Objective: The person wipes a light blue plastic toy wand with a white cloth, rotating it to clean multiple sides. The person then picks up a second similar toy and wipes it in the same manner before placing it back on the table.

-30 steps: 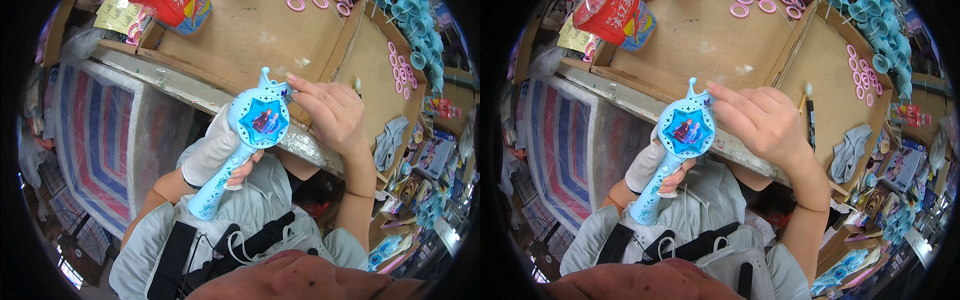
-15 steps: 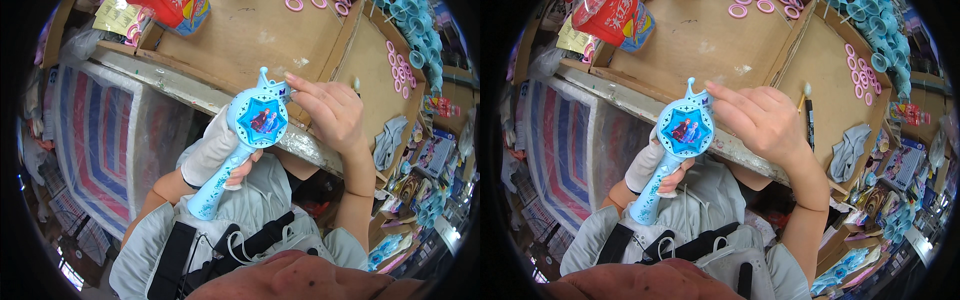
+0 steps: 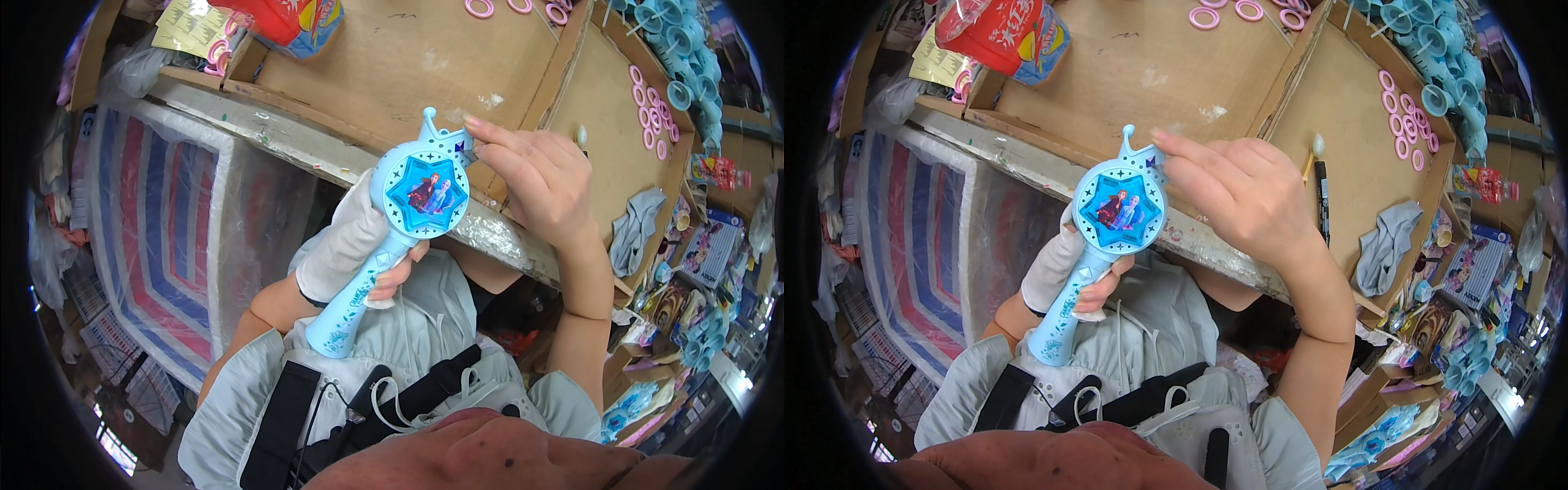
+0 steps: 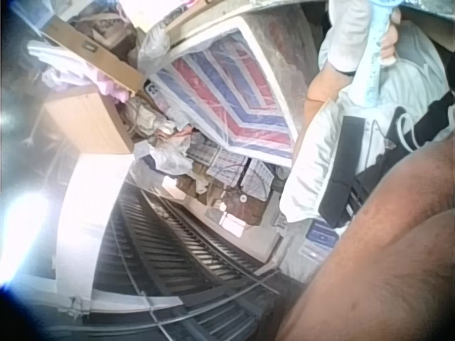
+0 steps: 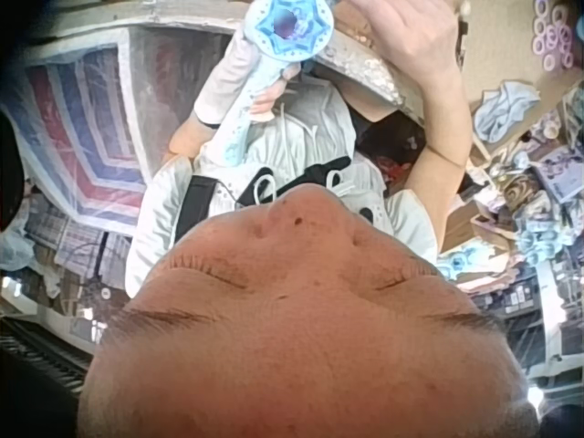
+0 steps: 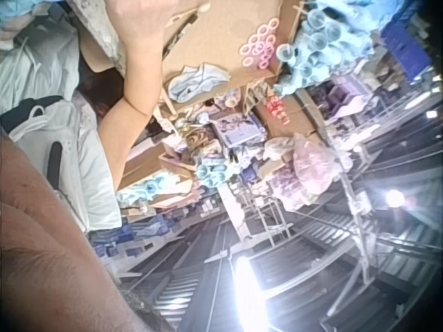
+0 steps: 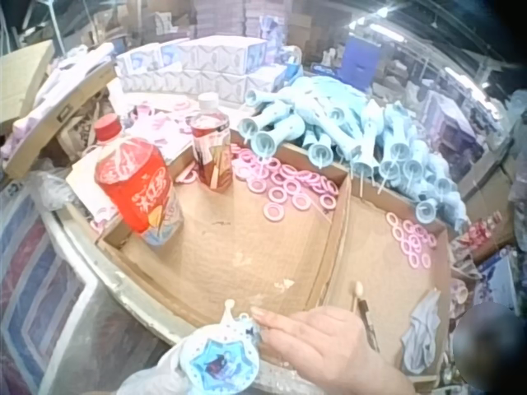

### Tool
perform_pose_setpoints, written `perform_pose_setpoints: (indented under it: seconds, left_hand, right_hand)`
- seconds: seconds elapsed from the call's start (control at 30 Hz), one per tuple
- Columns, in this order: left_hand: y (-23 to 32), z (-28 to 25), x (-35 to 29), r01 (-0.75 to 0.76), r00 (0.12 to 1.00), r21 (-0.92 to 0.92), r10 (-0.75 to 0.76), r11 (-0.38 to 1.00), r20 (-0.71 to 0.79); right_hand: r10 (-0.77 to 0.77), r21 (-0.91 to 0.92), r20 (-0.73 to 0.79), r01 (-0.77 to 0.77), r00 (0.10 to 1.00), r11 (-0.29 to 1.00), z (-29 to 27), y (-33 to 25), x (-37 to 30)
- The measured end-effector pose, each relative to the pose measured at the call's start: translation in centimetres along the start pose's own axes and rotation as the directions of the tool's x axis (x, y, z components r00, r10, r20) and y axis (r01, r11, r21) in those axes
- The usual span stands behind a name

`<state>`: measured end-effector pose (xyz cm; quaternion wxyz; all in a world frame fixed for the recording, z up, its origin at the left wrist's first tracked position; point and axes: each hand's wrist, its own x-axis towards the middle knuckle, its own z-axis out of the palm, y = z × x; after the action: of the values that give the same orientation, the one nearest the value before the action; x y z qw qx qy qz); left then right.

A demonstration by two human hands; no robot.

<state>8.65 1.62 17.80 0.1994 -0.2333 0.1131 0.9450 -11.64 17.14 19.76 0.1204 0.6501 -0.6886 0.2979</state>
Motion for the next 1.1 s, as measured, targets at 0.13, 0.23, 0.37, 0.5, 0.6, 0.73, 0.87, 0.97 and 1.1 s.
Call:
perform_pose_setpoints:
  seconds: [0.13, 0.23, 0.37, 0.5, 0.6, 0.73, 0.87, 0.97, 1.1]
  left_hand:
    - [0.05, 0.09, 0.0, -0.009, 1.0, 0.115, 0.007, 0.993, 0.014]
    - [0.1, 0.12, 0.01, 0.001, 1.0, 0.154, -0.002, 0.988, 0.003]
    - [-0.04, 0.24, 0.02, -0.019, 1.0, 0.138, 0.017, 0.99, 0.011]
    - [-0.22, 0.35, -0.1, -0.005, 1.0, 0.081, 0.005, 0.997, -0.007]
    - [-0.16, 0.29, -0.34, -0.027, 0.998, 0.058, 0.03, 0.998, -0.047]
    - [0.0, 0.07, -0.17, -0.015, 1.0, 0.093, 0.016, 0.996, -0.011]
    - [-0.28, 0.04, -0.22, -0.047, 0.999, 0.096, 0.048, 0.994, -0.007]
    - [-0.47, 0.03, -0.34, -0.028, 0.999, 0.071, 0.03, 0.997, -0.025]
    - [-0.44, -0.15, -0.21, -0.012, 1.0, 0.079, 0.013, 0.997, -0.003]
  right_hand:
    - [0.007, 0.042, 0.007, -0.008, 1.0, 0.999, 0.01, 0.03, -0.16]
    - [-0.006, -0.008, -0.012, 0.006, 1.0, 1.0, 0.2, 0.07, -0.37]
    - [-0.022, -0.001, -0.002, 0.022, 1.0, 1.0, 0.25, 0.19, -0.57]
    - [-0.025, -0.009, -0.001, 0.025, 1.0, 1.0, 0.05, 0.2, -0.59]
    - [-0.028, -0.016, 0.022, 0.028, 0.999, 0.999, 0.0, 0.1, -0.49]
    - [-0.041, -0.011, 0.002, 0.041, 0.999, 0.999, 0.1, 0.27, -0.48]
    - [-0.012, 0.036, 0.021, 0.011, 1.0, 0.999, 0.1, 0.34, -0.63]
    - [0.026, 0.095, 0.04, -0.029, 0.999, 0.995, -0.07, 0.33, -0.69]
    - [0.145, 0.271, 0.075, -0.16, 0.987, 0.949, -0.22, 0.25, -0.71]
